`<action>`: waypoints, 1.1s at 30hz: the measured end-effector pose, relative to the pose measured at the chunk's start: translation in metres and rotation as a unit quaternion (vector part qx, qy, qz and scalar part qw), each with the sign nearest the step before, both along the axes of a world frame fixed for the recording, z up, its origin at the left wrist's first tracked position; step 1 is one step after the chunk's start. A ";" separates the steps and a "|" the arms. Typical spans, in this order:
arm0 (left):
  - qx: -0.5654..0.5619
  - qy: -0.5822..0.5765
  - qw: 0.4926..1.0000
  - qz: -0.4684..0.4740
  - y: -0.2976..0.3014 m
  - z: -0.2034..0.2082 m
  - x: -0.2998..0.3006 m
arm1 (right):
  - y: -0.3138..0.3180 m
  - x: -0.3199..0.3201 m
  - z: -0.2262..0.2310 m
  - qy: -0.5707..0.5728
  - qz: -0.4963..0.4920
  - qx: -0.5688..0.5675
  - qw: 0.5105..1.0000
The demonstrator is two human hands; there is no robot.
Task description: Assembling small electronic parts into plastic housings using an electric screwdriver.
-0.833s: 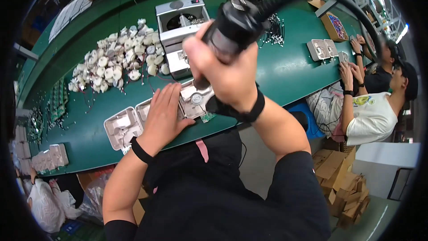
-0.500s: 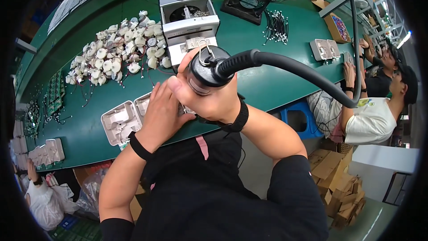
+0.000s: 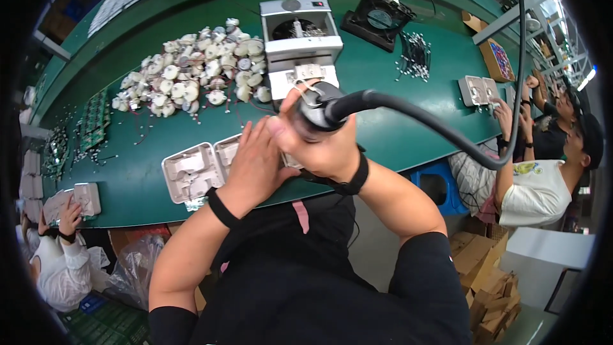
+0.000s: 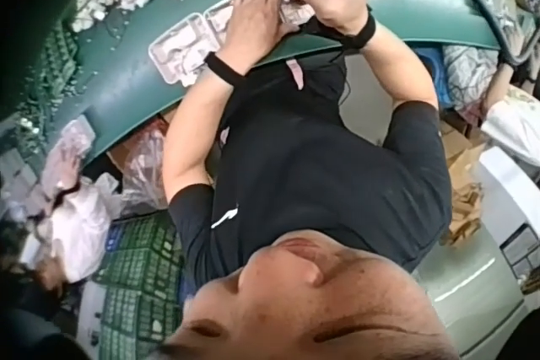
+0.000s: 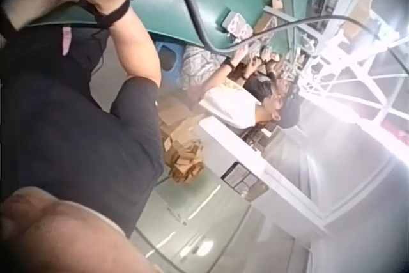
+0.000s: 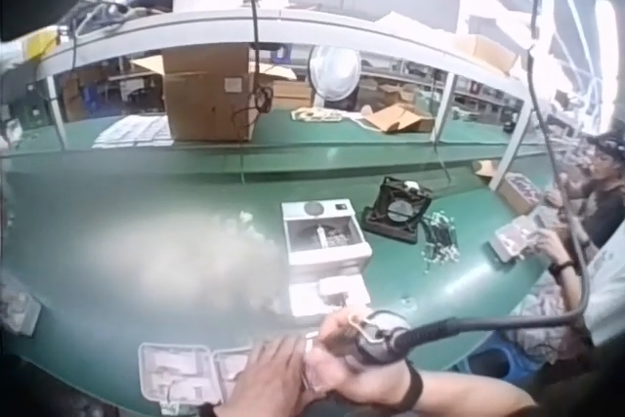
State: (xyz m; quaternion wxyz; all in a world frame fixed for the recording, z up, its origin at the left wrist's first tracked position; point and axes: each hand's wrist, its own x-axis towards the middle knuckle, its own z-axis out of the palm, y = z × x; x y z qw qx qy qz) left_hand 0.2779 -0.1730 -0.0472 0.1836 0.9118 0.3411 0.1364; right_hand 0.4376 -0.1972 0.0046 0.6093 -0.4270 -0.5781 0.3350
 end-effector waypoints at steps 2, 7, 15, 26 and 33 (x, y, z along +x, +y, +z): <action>0.003 -0.024 1.000 0.008 0.001 0.015 -0.012 | -0.001 0.011 0.023 0.000 -0.002 0.016 1.000; -0.076 -0.025 0.997 0.022 0.035 0.062 -0.062 | 0.012 0.034 0.062 0.134 -0.044 0.048 0.989; 0.038 0.139 0.989 -0.030 0.126 0.031 -0.073 | 0.054 0.036 0.065 0.057 -0.105 0.073 0.990; 0.186 0.138 0.969 -0.088 0.153 0.010 -0.065 | 0.022 0.031 0.079 0.104 -0.074 0.037 0.991; -0.005 0.037 0.999 0.021 0.153 0.047 -0.072 | -0.005 0.034 0.079 0.112 -0.056 0.059 0.990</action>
